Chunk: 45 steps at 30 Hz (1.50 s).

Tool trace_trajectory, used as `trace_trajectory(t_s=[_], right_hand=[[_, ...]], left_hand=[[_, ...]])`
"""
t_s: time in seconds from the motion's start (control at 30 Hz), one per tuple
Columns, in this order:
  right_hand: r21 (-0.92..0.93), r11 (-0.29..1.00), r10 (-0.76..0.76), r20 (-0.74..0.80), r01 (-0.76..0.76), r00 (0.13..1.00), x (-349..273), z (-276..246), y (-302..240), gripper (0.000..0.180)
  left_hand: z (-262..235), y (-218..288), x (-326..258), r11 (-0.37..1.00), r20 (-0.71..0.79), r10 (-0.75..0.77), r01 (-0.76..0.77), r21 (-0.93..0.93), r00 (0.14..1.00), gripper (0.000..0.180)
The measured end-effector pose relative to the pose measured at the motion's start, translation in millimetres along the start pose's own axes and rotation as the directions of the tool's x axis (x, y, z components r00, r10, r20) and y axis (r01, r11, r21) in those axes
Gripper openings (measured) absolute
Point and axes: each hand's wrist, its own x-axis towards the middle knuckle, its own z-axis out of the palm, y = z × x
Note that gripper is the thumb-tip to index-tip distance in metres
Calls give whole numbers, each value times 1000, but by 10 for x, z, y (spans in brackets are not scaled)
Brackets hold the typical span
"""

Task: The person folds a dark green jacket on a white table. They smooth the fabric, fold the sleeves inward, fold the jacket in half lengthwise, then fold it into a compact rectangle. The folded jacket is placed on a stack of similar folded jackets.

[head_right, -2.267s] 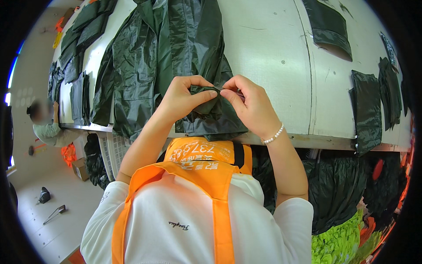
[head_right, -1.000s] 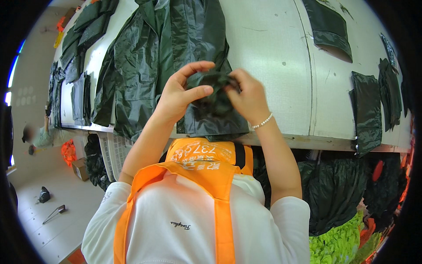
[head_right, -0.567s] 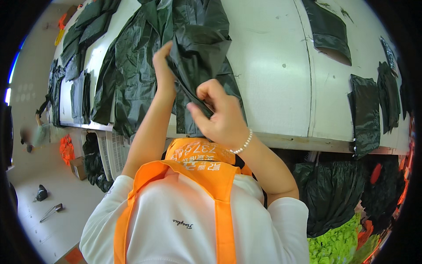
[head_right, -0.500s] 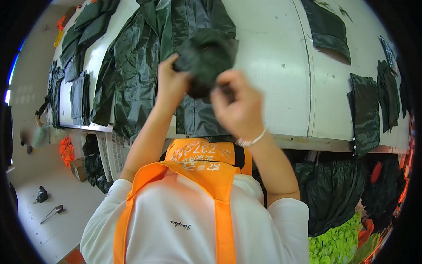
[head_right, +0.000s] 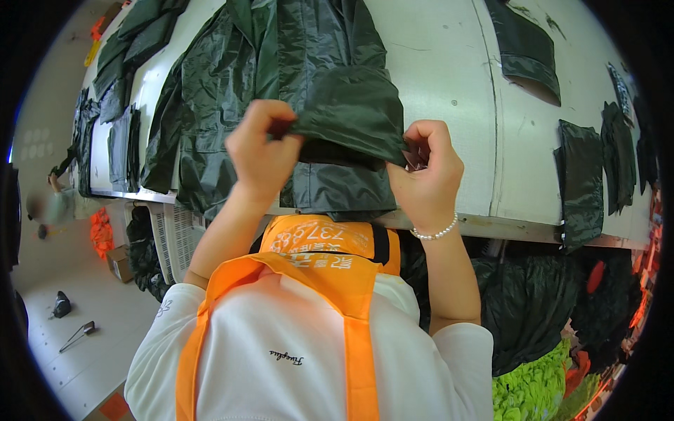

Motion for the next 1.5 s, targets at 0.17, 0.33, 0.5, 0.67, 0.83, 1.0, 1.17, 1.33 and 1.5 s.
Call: trace_trajectory(t_s=[0.17,0.33,0.5,0.67,0.83,1.0,1.17,1.33,1.5], right_hand=[[-122,992,-31,-57,24,998,-69,-117,82,29],[-154,988,-33,6,34,999,-108,-119,-53,27],[-160,985,-38,144,61,989,-166,-114,-123,26],[-7,1000,30,227,-29,973,-117,-200,-263,23],[166,985,7,251,-50,968,-38,-160,-317,17],[35,992,-125,241,120,963,-11,-42,-340,13],[99,995,-10,158,-6,987,50,-49,-224,4],[340,918,111,268,-202,957,-8,-199,-253,11],[75,973,170,420,-220,892,-127,-263,-309,19]], left_hand=[[-7,17,22,983,57,170,-173,55,984,24],[2,87,42,948,77,312,-316,39,947,29],[42,138,120,893,21,449,-449,0,893,29],[36,123,83,873,73,487,-487,-13,871,30],[70,108,65,842,46,539,-537,-57,841,29],[95,113,39,837,86,547,-544,-58,833,30],[109,110,-4,841,100,542,-536,-82,835,31],[105,108,22,854,83,519,-514,-80,851,32],[121,112,49,851,78,524,-519,-74,848,32]])
